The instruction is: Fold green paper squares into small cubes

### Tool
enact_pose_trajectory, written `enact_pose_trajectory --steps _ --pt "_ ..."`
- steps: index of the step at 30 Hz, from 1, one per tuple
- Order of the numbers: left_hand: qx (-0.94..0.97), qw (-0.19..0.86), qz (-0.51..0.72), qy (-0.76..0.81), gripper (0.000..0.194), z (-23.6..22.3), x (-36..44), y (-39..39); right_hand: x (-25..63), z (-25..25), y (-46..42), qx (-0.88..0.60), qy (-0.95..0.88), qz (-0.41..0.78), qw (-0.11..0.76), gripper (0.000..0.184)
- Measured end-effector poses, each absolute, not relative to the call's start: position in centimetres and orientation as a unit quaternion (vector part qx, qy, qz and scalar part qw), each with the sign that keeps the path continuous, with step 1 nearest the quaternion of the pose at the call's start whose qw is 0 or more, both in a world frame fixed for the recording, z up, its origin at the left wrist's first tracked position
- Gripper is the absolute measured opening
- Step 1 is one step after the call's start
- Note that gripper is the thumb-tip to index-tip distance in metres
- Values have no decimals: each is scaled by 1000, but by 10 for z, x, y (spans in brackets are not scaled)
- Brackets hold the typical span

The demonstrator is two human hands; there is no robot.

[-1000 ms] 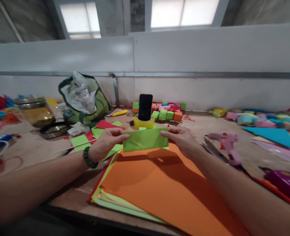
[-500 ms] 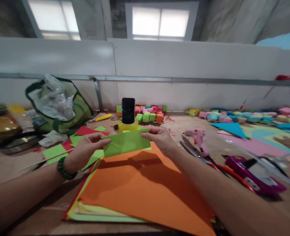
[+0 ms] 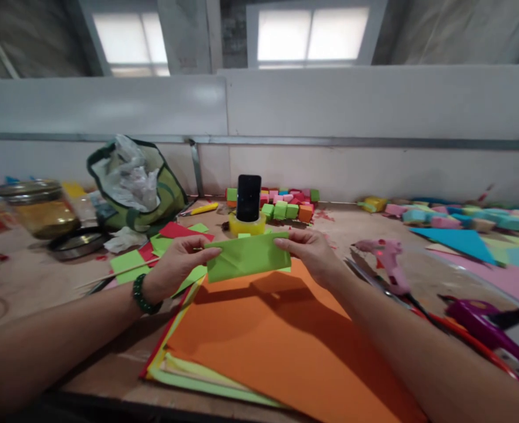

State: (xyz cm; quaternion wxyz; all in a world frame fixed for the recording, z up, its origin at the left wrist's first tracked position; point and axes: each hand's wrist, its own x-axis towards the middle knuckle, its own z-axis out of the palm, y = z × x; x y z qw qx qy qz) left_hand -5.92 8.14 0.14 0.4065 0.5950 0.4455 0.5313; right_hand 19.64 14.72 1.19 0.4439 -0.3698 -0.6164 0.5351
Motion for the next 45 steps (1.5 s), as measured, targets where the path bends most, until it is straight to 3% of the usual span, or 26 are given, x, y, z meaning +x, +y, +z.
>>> enact_pose_trajectory --steps 45 --pt "599 399 501 481 32 -1 -61 81 195 15 143 -353 -617 541 450 20"
